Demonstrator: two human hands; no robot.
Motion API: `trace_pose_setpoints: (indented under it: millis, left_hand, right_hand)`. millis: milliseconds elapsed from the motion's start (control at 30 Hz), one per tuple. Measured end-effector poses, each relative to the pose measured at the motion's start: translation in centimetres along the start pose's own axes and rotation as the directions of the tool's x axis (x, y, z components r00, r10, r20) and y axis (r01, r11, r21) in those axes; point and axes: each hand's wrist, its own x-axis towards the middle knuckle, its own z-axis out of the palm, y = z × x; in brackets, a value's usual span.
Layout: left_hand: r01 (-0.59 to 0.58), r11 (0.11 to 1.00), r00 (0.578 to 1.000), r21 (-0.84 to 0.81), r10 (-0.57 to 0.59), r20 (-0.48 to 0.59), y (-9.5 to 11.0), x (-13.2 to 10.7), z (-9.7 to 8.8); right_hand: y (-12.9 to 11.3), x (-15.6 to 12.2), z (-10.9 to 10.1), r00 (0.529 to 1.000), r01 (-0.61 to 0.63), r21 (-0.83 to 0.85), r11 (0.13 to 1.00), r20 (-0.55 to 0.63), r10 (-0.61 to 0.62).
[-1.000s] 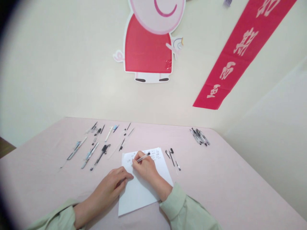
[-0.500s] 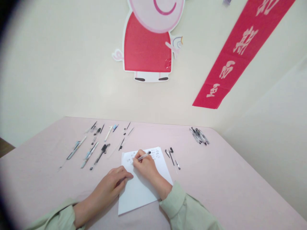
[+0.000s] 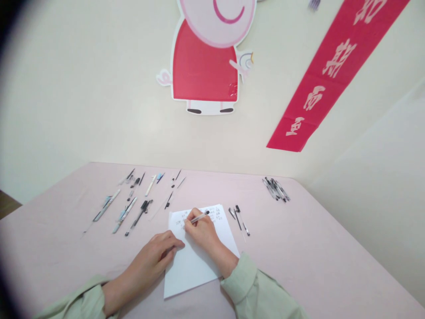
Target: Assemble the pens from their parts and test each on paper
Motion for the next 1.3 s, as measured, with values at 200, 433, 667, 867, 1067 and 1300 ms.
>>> trace_pose_setpoints:
  millis: [200, 433, 667, 867, 1067, 1300]
  left_hand:
    - [0.004, 1.000, 1.000, -0.012, -0.004, -0.004, 0.14, 0.03, -0.08]
    - [0.007, 1.000, 1.000, -0.014, -0.007, 0.004, -0.08, -0.01, 0.03]
    - [-0.002, 1.000, 1.000, -0.027, 0.001, -0.017, -0.47, -0.02, 0.40]
    - [0.001, 0.999, 0.999, -0.034, -0.002, -0.035, -0.44, -0.14, 0.46]
    - [0.019, 0.999, 0.999, -0.033, -0.020, -0.026, 0.00, -0.14, 0.15]
    - [0.016, 0.999, 0.999, -0.037, -0.017, -0.037, -0.10, -0.12, 0.34]
  right_hand:
    - [-0.21, -0.04, -0.04, 1.000, 0.014, -0.036, 0.999, -0.003, -0.014]
    - [-0.09, -0.05, -0.03, 1.000, 0.000, -0.015, 1.000, 0.022, 0.000]
    - [0.05, -0.14, -0.02, 0.999, 0.047, -0.061, 0.997, -0.003, -0.047]
    - [0.38, -0.02, 0.17, 1.000, 0.023, 0.011, 1.000, 0.016, -0.023]
    - [0.03, -0.12, 0.03, 0.999, 0.038, -0.030, 0.999, 0.008, -0.038]
    - [-0.15, -0.16, -0.06, 0.999, 0.018, -0.026, 1.000, 0.036, -0.017]
